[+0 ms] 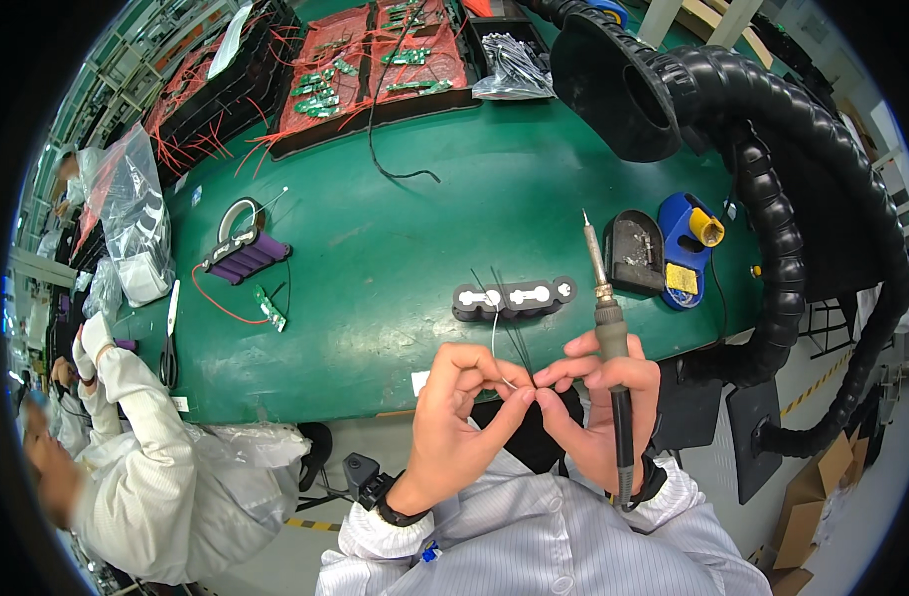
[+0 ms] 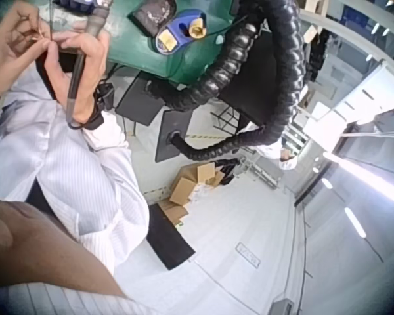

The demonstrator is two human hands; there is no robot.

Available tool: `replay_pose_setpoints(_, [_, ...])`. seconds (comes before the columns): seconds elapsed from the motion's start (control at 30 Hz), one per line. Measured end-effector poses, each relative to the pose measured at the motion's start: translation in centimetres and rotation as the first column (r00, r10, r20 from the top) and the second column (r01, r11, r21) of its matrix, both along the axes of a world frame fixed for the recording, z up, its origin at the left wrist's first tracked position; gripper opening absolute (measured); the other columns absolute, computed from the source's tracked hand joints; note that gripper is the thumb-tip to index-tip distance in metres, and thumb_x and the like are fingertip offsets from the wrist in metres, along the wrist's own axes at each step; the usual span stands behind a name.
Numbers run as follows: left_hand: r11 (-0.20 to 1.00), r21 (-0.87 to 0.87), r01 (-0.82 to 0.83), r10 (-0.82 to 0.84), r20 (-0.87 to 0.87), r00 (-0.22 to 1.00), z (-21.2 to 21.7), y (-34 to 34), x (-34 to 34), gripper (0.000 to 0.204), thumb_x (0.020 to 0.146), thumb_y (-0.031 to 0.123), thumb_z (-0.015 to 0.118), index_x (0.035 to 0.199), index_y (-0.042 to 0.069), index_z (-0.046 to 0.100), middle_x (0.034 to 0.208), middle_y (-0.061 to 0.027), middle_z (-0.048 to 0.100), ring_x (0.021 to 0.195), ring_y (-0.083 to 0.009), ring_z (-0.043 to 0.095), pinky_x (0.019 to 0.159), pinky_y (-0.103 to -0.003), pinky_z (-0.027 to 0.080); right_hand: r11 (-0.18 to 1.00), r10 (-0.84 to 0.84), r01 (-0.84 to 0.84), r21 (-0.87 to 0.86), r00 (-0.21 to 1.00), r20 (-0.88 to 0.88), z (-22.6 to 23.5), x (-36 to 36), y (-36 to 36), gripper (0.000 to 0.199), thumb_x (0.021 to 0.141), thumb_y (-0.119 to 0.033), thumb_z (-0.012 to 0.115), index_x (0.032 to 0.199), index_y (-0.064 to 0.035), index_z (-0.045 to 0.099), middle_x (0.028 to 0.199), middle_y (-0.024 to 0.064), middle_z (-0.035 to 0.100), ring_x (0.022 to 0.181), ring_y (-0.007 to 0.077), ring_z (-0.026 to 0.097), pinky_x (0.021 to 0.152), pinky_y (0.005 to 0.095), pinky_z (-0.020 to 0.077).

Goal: Soldering wires and connectors to a multi-cell lithium-ion battery pack on an assembly line.

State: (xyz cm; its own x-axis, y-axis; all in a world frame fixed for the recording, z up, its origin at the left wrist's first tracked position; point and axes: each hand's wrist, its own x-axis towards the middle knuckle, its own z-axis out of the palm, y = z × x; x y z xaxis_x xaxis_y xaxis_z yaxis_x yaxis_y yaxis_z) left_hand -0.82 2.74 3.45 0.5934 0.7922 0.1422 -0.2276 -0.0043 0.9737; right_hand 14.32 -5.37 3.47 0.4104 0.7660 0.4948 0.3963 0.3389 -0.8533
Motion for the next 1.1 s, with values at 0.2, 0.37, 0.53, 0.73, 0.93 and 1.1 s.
replay_pose_setpoints(0.2, [1.0, 0.025, 0.01, -0.01, -0.019, 1.0, 0.3, 0.1, -0.2, 0.032, 0.094, -0.012, 0.071, 0.11, 0.002, 0.046, 0.104, -0.0139, 0.072, 0.094, -0.0132, 0.066, 0.087, -0.029, 0.054, 1.0, 0.011, -0.014, 0.022, 0.995, 0.103, -0.1, 0.6, 0.1, 0.05, 0.079, 0.005, 0.083, 0.111, -0.0106, 0.049, 0.097, 0.0088, 0.079, 0.106, 0.0287, 0.065, 0.075, 0.0351, 0.0569])
replay_pose_setpoints(0.37, [1.0, 0.004, 0.015, -0.015, -0.017, 1.0, 0.6, 0.3, -0.3, 0.032, 0.095, -0.011, 0.071, 0.106, 0.003, 0.045, 0.101, -0.0142, 0.073, 0.094, -0.0131, 0.066, 0.088, -0.03, 0.054, 0.999, 0.03, -0.032, 0.028, 0.997, 0.069, 0.1, 0.4, 0.1, 0.049, 0.078, 0.005, 0.083, 0.109, -0.0107, 0.049, 0.094, 0.0092, 0.079, 0.105, 0.0281, 0.066, 0.08, 0.0367, 0.056])
replay_pose_setpoints(0.53, [1.0, 0.021, 0.009, -0.008, -0.023, 1.0, 0.4, 0.3, -0.3, 0.032, 0.095, -0.01, 0.071, 0.104, 0.004, 0.044, 0.1, -0.0147, 0.074, 0.093, -0.0136, 0.068, 0.087, -0.03, 0.055, 0.998, 0.03, -0.034, 0.045, 0.995, 0.09, 0.0, 0.5, 0.2, 0.048, 0.078, 0.006, 0.082, 0.109, -0.0101, 0.049, 0.091, 0.0105, 0.078, 0.102, 0.0278, 0.067, 0.083, 0.0384, 0.0565])
replay_pose_setpoints(0.73, [0.997, 0.071, -0.001, 0.004, -0.042, 0.999, 0.3, 0.2, -0.2, 0.032, 0.094, -0.01, 0.072, 0.104, 0.003, 0.044, 0.101, -0.0149, 0.074, 0.094, -0.0149, 0.069, 0.087, -0.03, 0.056, 0.999, 0.018, -0.02, 0.041, 0.998, 0.068, 0.0, 0.3, 0.3, 0.047, 0.079, 0.006, 0.082, 0.109, -0.0094, 0.049, 0.089, 0.0112, 0.076, 0.101, 0.028, 0.068, 0.084, 0.0392, 0.0571])
replay_pose_setpoints(0.93, [0.998, 0.069, 0.012, -0.008, -0.053, 0.999, 0.2, 0.4, -0.2, 0.037, 0.091, -0.013, 0.071, 0.105, 0.004, 0.042, 0.102, -0.0154, 0.072, 0.096, -0.0162, 0.069, 0.09, -0.031, 0.055, 1.0, 0.002, 0.0, 0.029, 0.998, -0.057, 0.2, -0.7, 0.8, 0.047, 0.08, 0.003, 0.085, 0.109, -0.0088, 0.049, 0.091, 0.0126, 0.075, 0.101, 0.0296, 0.069, 0.081, 0.0385, 0.0578])
replay_pose_setpoints(1.1, [0.994, 0.099, -0.037, 0.043, -0.054, 0.998, -0.1, 0.3, -0.1, 0.034, 0.092, -0.01, 0.074, 0.104, 0.003, 0.045, 0.101, -0.014, 0.074, 0.094, -0.0152, 0.069, 0.089, -0.031, 0.057, 0.997, -0.044, 0.038, 0.069, 0.996, 0.084, 0.2, -0.4, 1.3, 0.048, 0.081, 0.004, 0.084, 0.111, -0.0086, 0.05, 0.092, 0.0117, 0.076, 0.101, 0.0283, 0.069, 0.078, 0.039, 0.0573])
